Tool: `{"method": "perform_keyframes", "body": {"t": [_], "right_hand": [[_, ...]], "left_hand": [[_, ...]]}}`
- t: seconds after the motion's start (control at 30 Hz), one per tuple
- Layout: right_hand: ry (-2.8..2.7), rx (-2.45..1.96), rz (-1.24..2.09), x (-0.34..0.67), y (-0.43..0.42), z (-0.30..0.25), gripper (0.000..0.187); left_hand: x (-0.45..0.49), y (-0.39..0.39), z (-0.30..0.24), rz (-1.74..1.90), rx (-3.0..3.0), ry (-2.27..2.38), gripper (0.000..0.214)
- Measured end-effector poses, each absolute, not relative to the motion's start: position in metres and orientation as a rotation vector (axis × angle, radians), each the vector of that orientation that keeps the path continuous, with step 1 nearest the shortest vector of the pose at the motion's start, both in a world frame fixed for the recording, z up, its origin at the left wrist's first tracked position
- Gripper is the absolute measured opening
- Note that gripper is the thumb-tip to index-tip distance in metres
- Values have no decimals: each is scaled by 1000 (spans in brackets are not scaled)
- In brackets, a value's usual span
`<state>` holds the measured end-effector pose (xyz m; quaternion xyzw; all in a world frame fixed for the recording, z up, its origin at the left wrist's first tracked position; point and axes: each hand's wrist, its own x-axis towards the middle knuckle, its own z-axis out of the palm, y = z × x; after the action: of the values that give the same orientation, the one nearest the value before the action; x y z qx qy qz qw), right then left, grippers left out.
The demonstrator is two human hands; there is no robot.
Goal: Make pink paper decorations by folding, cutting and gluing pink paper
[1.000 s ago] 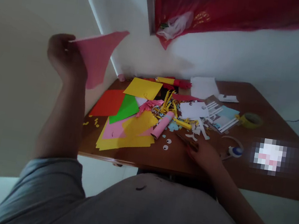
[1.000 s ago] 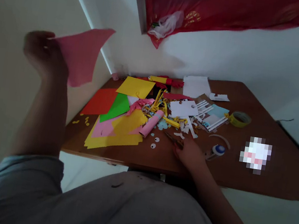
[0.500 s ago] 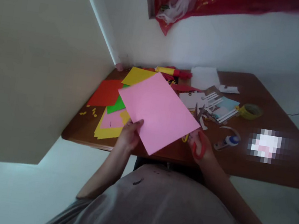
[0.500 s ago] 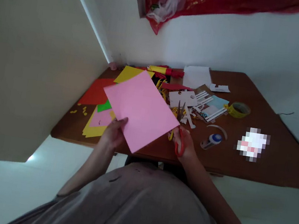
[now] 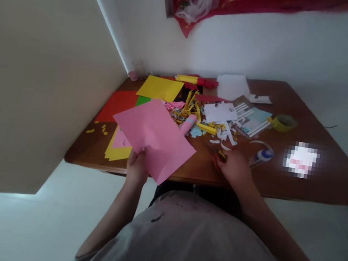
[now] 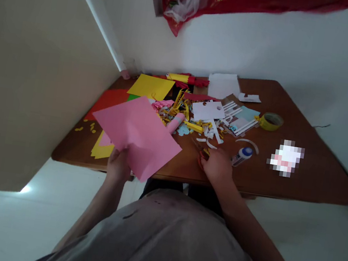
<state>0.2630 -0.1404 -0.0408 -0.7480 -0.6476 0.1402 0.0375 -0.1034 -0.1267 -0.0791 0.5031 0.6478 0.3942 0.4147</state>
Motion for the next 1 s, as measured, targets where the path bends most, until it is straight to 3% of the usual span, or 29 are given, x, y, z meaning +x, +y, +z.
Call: {"method": "perform_keyframes", "body": {"t": [0.2,0.37,0.47,0.57,0.77,1.0], "right_hand": [[-1831,-2083,462,263,-145,-36,38],[-1490,-1257,1049,233,-147,-26,78],[-1335,-1124,1332,223,-138,-29,57],[-1228,-1127,1362,227,-124,-35,46],[-1107,-1054,1377,241,-107,-37,41],[-883,-1044,1392,255,-69,-25,43]], "left_hand": [[-115,-138,-59,1334,996,1426,54],[-100,-147,-66,1234,873,1151,45],[-95,-140,-71,1141,910,1173,46],[-94,-124,-63,1105,1072,1234,49],[-87,-89,-39,1045,1268,1055,40],[-75,-5,-20,944,1392,842,44]]}}
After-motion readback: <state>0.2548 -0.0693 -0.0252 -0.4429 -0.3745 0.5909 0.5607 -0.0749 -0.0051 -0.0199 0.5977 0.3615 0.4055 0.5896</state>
